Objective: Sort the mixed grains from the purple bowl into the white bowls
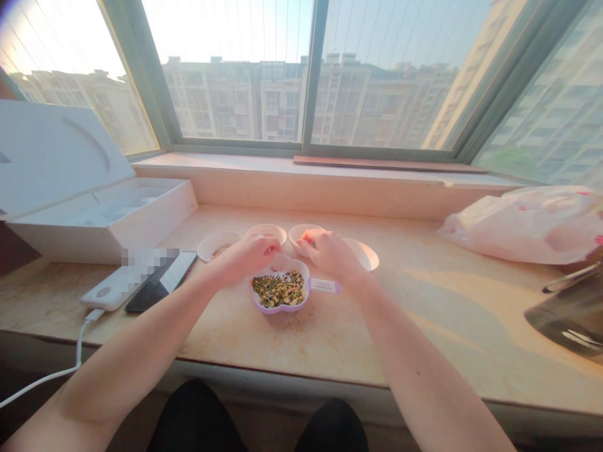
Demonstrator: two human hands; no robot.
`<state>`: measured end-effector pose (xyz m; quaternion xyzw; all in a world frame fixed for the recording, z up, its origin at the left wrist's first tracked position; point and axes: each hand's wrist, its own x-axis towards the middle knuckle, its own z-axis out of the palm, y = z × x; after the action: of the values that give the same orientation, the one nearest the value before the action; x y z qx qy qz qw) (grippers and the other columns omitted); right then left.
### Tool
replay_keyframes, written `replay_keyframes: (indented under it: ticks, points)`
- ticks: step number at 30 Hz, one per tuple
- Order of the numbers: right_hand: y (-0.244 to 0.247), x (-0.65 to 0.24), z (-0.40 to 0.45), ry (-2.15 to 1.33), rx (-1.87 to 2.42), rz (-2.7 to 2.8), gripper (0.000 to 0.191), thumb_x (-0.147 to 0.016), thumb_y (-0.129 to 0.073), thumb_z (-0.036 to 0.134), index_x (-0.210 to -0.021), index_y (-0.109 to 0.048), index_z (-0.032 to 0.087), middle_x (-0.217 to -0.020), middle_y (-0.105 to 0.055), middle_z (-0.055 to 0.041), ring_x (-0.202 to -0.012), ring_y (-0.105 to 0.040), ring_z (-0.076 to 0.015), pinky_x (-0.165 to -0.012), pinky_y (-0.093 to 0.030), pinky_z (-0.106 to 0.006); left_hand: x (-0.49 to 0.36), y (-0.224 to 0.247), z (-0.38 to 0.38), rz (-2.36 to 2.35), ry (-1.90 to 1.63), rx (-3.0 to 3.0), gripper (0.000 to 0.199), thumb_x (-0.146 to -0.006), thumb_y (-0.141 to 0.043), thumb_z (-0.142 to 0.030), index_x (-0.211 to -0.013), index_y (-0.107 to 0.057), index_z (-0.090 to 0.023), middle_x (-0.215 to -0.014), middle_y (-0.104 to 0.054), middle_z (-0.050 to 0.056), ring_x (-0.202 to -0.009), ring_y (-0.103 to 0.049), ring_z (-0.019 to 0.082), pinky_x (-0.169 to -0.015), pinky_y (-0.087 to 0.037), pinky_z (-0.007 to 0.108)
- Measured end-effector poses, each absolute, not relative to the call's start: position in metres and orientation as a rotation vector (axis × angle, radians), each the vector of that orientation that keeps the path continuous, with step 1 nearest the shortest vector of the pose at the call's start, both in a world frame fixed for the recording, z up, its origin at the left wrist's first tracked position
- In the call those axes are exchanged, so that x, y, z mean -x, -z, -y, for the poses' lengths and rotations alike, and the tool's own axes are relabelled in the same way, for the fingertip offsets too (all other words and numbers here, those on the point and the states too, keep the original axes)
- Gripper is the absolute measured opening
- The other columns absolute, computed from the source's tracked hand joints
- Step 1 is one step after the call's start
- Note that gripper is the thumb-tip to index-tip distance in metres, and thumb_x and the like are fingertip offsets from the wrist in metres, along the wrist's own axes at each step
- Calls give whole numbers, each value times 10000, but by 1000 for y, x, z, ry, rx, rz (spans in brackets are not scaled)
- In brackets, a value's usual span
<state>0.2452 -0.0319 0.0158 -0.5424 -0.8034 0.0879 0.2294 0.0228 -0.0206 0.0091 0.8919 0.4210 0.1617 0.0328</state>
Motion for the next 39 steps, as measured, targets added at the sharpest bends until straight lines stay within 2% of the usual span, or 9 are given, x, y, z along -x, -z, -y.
replay_keyframes:
  ticks: [3, 6, 10, 15, 19, 25, 30, 34, 39]
  points:
    - [-24, -274, 20, -174, 1718, 2120, 270, -961, -535, 382, -866, -720, 209, -859, -746, -70, -788, -631, -210, -686, -405, -290, -25, -12, 33, -1168, -138, -2817, 261, -901, -482, -118, -794, -709, -187, -929, -727, 64, -832, -660, 186, -754, -498, 301]
    - [-23, -299, 8, -164, 1949, 2099, 216, -870, -640, 393, -832, -751, 212, -832, -752, -81, -788, -649, -227, -656, -413, -294, -25, -13, 44, -1100, 52, -2788, 120, -864, -602, -213, -855, -720, -194, -1006, -738, 65, -845, -668, 185, -697, -480, 279]
    - [-18, -325, -3, -305, 2104, 2136, 118, -762, -716, 328, -744, -764, 222, -804, -755, -66, -767, -671, -226, -633, -435, -293, -26, -10, 51, -1114, 79, -2752, 249, -856, -713, -423, -935, -739, -188, -1130, -730, 82, -980, -674, 229, -738, -496, 290]
    - [-17, -338, -8, -464, 2171, 2105, 60, -725, -727, 256, -718, -775, 221, -855, -779, -63, -767, -693, -219, -616, -461, -290, -28, -3, 46, -1047, 72, -2835, 118, -909, -652, -255, -945, -735, -180, -1152, -712, 72, -988, -657, 200, -853, -495, 293]
    - [-17, -338, -8, -477, 2162, 2090, 124, -692, -717, 219, -782, -802, 222, -906, -794, -64, -789, -704, -217, -579, -462, -269, -31, 3, 41, -1026, 73, -2850, 216, -946, -523, -164, -968, -738, -171, -1141, -707, 88, -980, -665, 210, -850, -498, 308]
    - [-19, -329, -3, -407, 2178, 2122, 167, -731, -694, 212, -850, -812, 206, -907, -798, -77, -772, -716, -215, -583, -464, -272, -35, 9, 36, -1033, -46, -2798, 367, -841, -459, 12, -937, -754, -185, -1103, -734, 69, -980, -680, 202, -826, -481, 280]
    - [-22, -323, -1, -354, 2225, 2132, 266, -785, -670, 200, -1015, -803, 195, -999, -804, -81, -812, -729, -214, -630, -491, -279, -34, 10, 33, -1012, -108, -2754, 520, -791, -427, 55, -1112, -721, -230, -1136, -729, 42, -1021, -675, 194, -818, -471, 262]
    - [-20, -322, -1, -297, 2213, 2135, 243, -785, -696, 217, -999, -812, 208, -1100, -797, -100, -930, -739, -238, -691, -518, -281, -32, 12, 32, -983, -150, -2737, 598, -759, -406, 67, -1180, -686, -253, -1158, -701, 37, -991, -674, 183, -748, -463, 248]
    - [-21, -319, 0, -314, 2214, 2135, 266, -816, -675, 194, -1048, -805, 192, -1142, -791, -110, -1006, -732, -246, -767, -526, -298, -31, 15, 29, -892, -273, -2715, 628, -751, -400, 74, -1213, -667, -258, -1255, -655, 47, -1068, -653, 171, -833, -498, 228]
